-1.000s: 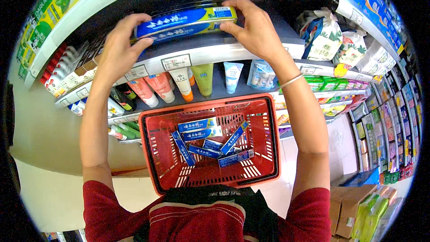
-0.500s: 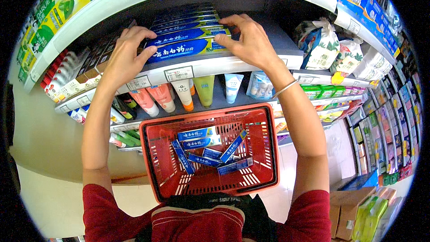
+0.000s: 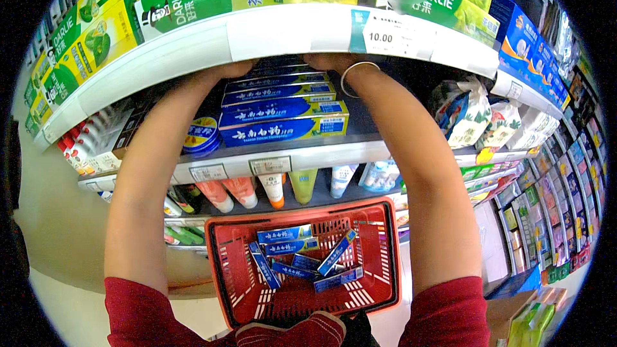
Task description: The person restocks a store shelf with personal care items. They take boxes and tubes from a red basket and place them on the shelf, arranging them neatly. The person also handles small round tins, inspecting them before placing them on the shelf.
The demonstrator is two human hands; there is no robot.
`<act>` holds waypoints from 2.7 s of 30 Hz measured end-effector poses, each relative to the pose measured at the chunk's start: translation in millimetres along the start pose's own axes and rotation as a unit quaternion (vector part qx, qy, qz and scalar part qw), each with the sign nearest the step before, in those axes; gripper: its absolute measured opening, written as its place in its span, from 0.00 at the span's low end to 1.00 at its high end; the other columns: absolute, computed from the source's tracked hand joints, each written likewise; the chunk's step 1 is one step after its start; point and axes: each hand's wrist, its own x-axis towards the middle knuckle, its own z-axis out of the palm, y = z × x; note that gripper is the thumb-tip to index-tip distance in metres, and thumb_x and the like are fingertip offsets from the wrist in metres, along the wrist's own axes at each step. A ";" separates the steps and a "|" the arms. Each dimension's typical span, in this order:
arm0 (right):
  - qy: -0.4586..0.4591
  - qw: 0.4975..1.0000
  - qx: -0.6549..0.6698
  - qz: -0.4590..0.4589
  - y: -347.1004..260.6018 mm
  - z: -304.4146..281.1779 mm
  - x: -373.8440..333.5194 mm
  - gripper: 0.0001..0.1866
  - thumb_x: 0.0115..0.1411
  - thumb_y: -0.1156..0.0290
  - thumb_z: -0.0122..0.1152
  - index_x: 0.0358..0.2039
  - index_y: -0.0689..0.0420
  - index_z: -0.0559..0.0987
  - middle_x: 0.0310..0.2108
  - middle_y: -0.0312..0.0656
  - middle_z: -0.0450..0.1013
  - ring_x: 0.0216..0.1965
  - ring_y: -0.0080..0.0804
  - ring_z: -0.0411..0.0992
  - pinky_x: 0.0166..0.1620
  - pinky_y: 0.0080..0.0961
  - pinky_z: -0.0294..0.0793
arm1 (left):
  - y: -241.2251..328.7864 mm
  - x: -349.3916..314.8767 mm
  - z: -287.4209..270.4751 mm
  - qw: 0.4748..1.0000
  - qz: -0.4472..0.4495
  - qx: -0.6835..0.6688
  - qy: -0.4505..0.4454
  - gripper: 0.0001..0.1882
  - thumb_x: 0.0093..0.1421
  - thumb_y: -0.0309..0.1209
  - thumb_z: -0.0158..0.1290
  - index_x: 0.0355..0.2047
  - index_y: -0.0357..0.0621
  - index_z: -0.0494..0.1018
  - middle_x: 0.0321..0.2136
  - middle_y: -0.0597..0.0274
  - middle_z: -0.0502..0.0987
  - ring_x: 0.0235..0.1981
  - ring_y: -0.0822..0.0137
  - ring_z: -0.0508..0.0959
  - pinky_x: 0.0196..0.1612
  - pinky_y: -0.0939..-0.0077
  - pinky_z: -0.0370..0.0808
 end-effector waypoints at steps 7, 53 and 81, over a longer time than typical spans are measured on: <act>-0.064 0.987 0.085 0.119 -4.9 17.4 7.1 0.31 0.54 0.45 0.60 0.52 0.50 0.74 0.51 0.46 0.71 0.52 0.41 0.68 0.55 0.34 0.67 | 2.2 1.3 41.4 0.998 -0.058 0.036 -0.001 0.16 0.61 0.41 0.48 0.46 0.53 0.74 0.44 0.48 0.75 0.48 0.48 0.73 0.53 0.52 0.69; -0.133 0.869 0.353 0.321 -38.4 -18.9 -34.8 0.28 0.70 0.52 0.35 0.61 0.59 0.64 0.62 0.55 0.61 0.61 0.45 0.62 0.63 0.35 0.58 | 59.7 -14.1 -69.0 0.892 -0.291 -0.321 -0.131 0.29 0.67 0.49 0.43 0.61 0.44 0.63 0.59 0.49 0.65 0.60 0.54 0.64 0.62 0.62 0.61; -0.012 0.722 0.606 0.334 -51.3 -34.8 -100.4 0.19 0.66 0.62 0.49 0.48 0.64 0.74 0.40 0.45 0.75 0.39 0.30 0.73 0.42 0.25 0.73 | 107.0 -88.2 -142.8 0.701 -0.358 -0.616 -0.039 0.33 0.68 0.49 0.38 0.63 0.33 0.57 0.67 0.52 0.53 0.69 0.63 0.45 0.69 0.67 0.36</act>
